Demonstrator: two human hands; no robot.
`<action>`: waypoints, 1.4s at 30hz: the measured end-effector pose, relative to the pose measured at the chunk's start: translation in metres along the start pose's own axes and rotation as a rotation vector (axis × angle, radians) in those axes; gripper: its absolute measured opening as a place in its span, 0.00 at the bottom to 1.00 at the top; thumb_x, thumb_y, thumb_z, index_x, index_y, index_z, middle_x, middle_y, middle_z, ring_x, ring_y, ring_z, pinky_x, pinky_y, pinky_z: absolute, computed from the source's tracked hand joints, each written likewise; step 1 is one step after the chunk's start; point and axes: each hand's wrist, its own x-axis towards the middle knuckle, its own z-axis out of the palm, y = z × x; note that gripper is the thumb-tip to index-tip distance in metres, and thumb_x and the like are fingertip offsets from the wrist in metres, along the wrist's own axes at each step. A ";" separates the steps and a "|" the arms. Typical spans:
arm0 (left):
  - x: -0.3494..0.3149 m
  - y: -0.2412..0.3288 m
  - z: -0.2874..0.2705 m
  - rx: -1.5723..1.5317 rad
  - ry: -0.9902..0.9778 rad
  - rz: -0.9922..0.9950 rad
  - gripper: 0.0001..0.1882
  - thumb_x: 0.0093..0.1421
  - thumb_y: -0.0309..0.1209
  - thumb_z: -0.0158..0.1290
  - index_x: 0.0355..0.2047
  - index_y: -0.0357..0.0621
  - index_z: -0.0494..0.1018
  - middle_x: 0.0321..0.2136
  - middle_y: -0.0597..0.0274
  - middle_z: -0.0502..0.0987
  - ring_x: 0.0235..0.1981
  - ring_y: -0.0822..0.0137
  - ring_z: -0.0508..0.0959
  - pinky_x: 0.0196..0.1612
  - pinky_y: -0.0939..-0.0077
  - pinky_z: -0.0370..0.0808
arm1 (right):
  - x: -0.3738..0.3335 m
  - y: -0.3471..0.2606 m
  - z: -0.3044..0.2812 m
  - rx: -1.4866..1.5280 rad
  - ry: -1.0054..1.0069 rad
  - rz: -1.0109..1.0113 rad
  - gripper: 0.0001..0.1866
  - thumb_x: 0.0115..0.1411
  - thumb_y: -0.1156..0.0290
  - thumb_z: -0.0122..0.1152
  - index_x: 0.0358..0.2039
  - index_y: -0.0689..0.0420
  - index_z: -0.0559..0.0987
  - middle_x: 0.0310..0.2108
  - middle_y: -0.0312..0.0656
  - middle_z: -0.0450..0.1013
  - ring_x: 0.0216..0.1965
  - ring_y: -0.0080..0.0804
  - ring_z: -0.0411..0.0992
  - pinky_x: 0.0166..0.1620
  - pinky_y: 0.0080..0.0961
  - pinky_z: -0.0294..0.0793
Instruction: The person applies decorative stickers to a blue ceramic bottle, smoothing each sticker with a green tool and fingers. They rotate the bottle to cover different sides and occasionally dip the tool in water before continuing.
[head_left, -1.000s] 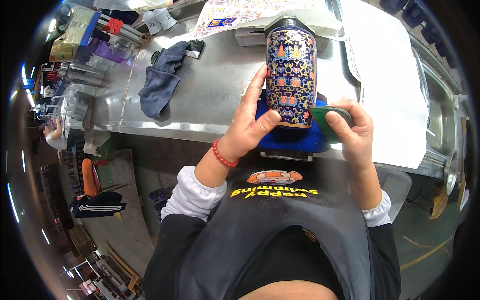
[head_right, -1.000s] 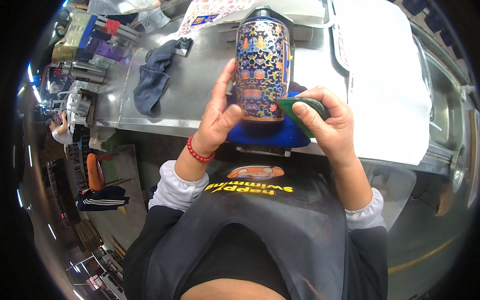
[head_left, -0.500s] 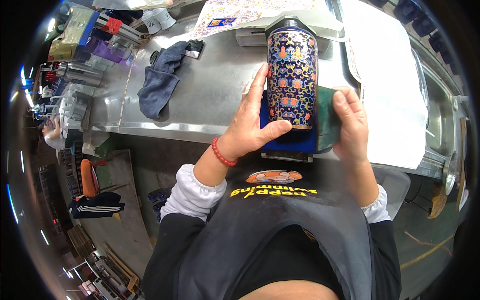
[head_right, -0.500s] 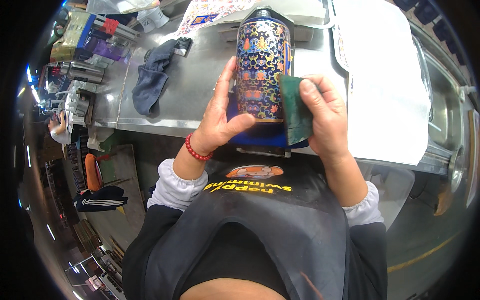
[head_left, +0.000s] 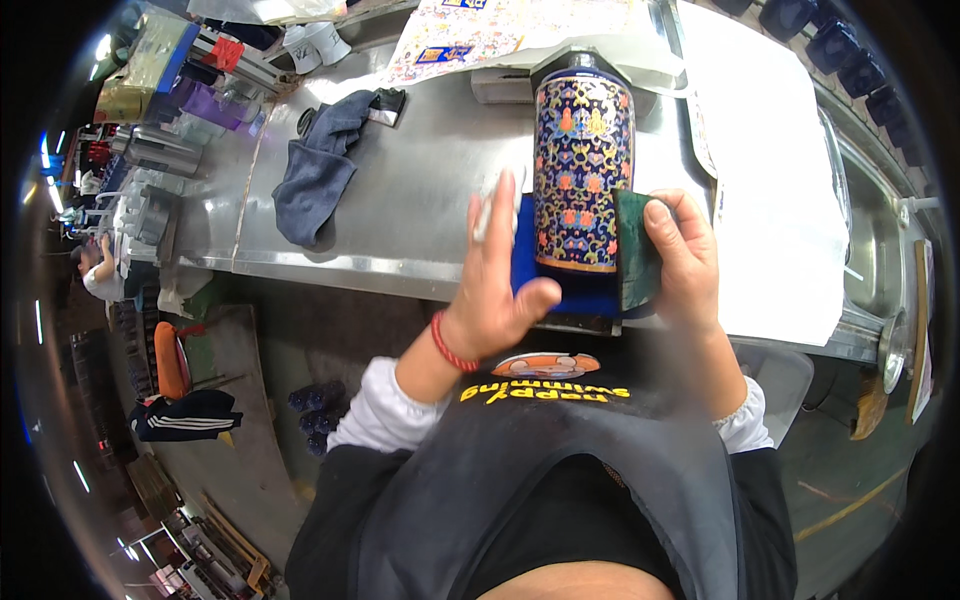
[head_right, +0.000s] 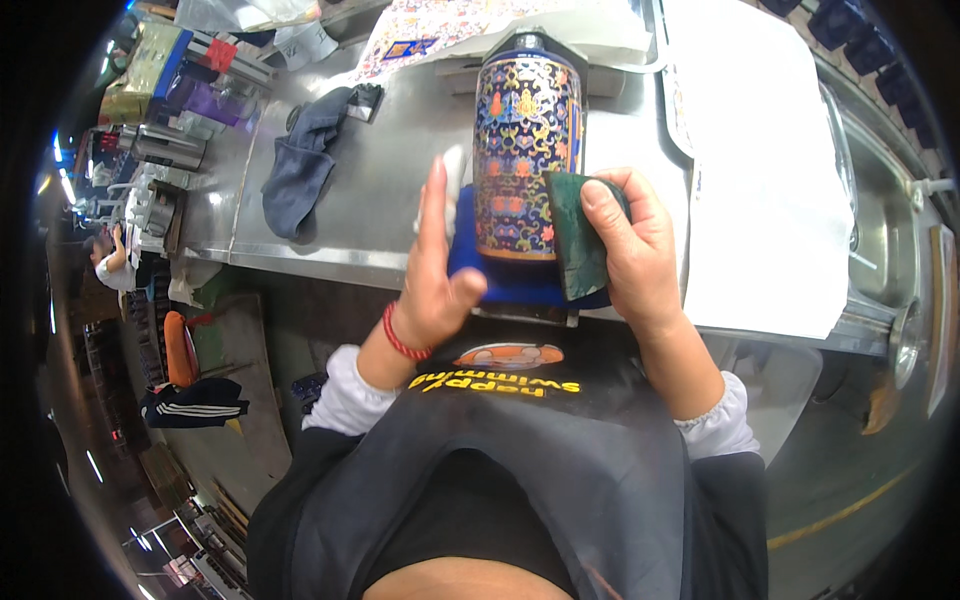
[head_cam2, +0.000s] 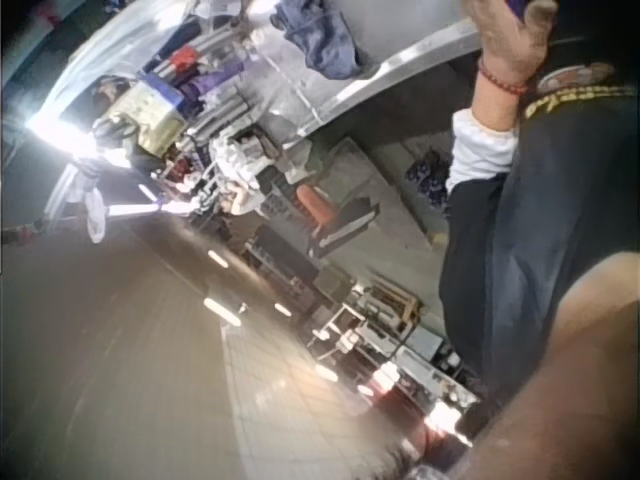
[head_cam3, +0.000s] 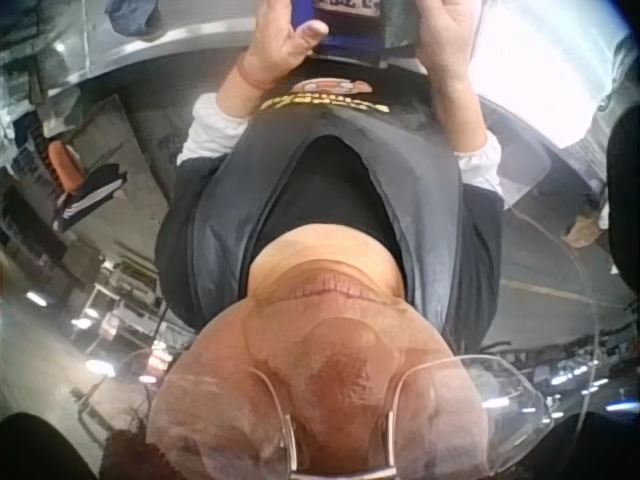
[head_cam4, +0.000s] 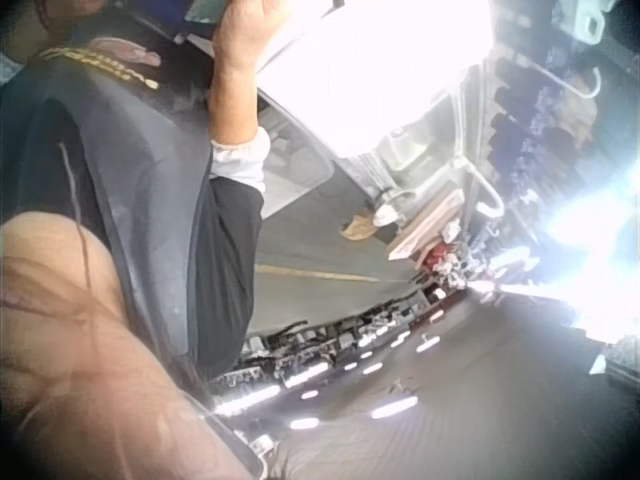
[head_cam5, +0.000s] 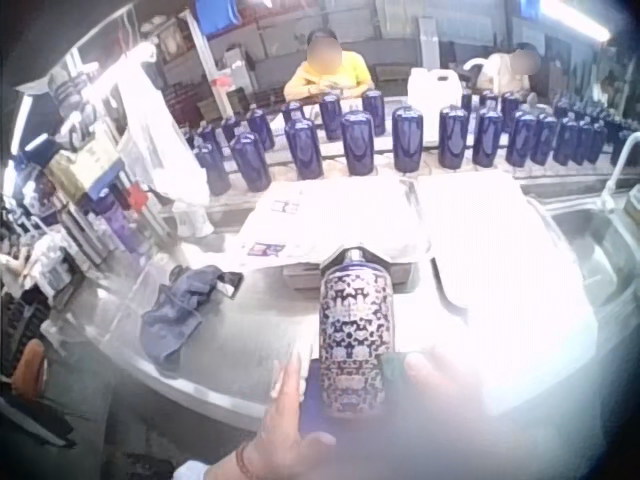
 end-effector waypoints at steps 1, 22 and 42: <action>-0.009 0.005 0.003 0.136 -0.017 0.056 0.59 0.65 0.69 0.40 0.72 0.23 0.41 0.70 0.26 0.51 0.72 0.34 0.52 0.71 0.35 0.34 | 0.000 0.000 0.000 -0.012 0.007 0.002 0.09 0.72 0.67 0.56 0.45 0.60 0.73 0.36 0.39 0.78 0.32 0.20 0.78 0.36 0.17 0.80; 0.007 0.013 0.008 0.570 -0.046 0.224 0.53 0.64 0.73 0.30 0.73 0.40 0.54 0.70 0.46 0.60 0.75 0.45 0.47 0.71 0.34 0.27 | 0.002 0.001 0.004 -0.065 0.080 0.026 0.08 0.73 0.66 0.54 0.44 0.58 0.72 0.37 0.35 0.77 0.36 0.15 0.74 0.39 0.14 0.75; 0.054 0.005 -0.017 0.614 -0.159 0.711 0.36 0.69 0.66 0.31 0.54 0.60 0.80 0.46 0.75 0.82 0.61 0.67 0.70 0.76 0.43 0.30 | 0.002 0.004 -0.004 -0.045 0.092 0.032 0.08 0.73 0.66 0.55 0.43 0.57 0.74 0.35 0.32 0.76 0.35 0.13 0.71 0.38 0.14 0.73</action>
